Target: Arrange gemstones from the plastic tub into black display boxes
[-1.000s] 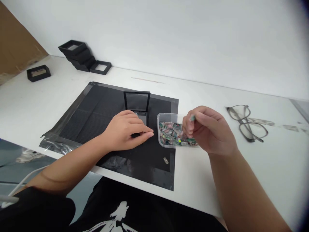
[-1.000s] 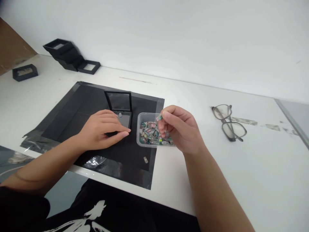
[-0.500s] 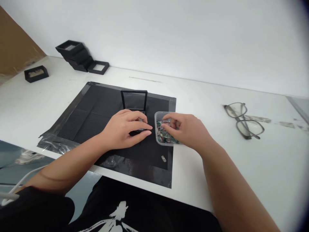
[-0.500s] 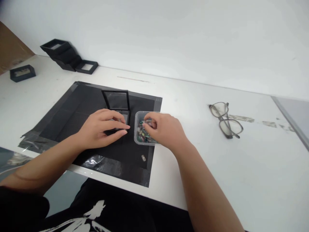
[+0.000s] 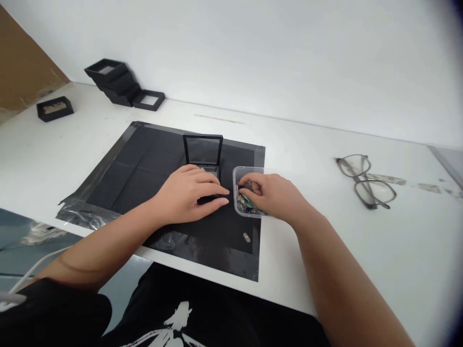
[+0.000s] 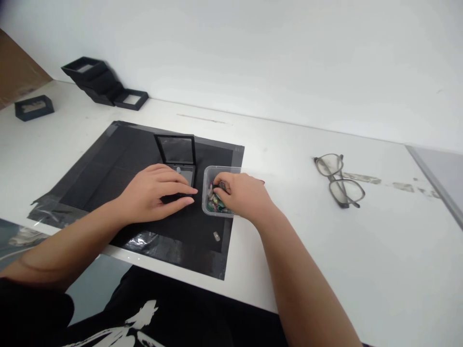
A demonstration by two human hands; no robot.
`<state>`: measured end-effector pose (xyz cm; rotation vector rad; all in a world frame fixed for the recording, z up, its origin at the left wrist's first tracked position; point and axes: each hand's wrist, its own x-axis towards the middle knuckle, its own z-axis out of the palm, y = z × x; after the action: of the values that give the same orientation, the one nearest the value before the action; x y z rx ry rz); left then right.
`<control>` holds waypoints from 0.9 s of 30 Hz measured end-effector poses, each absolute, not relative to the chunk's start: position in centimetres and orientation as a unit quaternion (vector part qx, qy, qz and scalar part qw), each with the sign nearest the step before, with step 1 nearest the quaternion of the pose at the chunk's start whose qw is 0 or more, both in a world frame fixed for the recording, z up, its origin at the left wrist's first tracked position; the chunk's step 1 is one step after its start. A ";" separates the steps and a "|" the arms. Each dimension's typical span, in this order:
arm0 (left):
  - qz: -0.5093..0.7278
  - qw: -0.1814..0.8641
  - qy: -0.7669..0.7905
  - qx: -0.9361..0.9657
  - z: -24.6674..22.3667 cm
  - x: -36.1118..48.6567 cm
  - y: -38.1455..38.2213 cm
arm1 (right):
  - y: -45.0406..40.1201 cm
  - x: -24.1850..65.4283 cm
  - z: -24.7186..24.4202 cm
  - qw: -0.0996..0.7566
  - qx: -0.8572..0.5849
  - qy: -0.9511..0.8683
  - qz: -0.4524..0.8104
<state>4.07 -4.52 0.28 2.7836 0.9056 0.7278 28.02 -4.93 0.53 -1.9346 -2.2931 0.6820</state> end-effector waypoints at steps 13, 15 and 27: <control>0.232 0.074 0.300 0.922 0.1 4.1 -4.4 | -5.7 29.3 0.8 0.084 -0.613 -0.746 0.247; 0.229 0.076 0.301 0.923 0.1 4.1 -4.5 | -5.9 30.0 0.9 0.109 -0.608 -0.742 0.262; 0.220 0.080 0.298 0.925 0.3 4.1 -4.4 | -6.3 31.2 2.0 0.095 -0.653 -0.718 0.221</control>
<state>4.11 -4.45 0.34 2.7669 0.8912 0.6579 31.25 -6.28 1.96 -1.9361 -2.1285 0.6541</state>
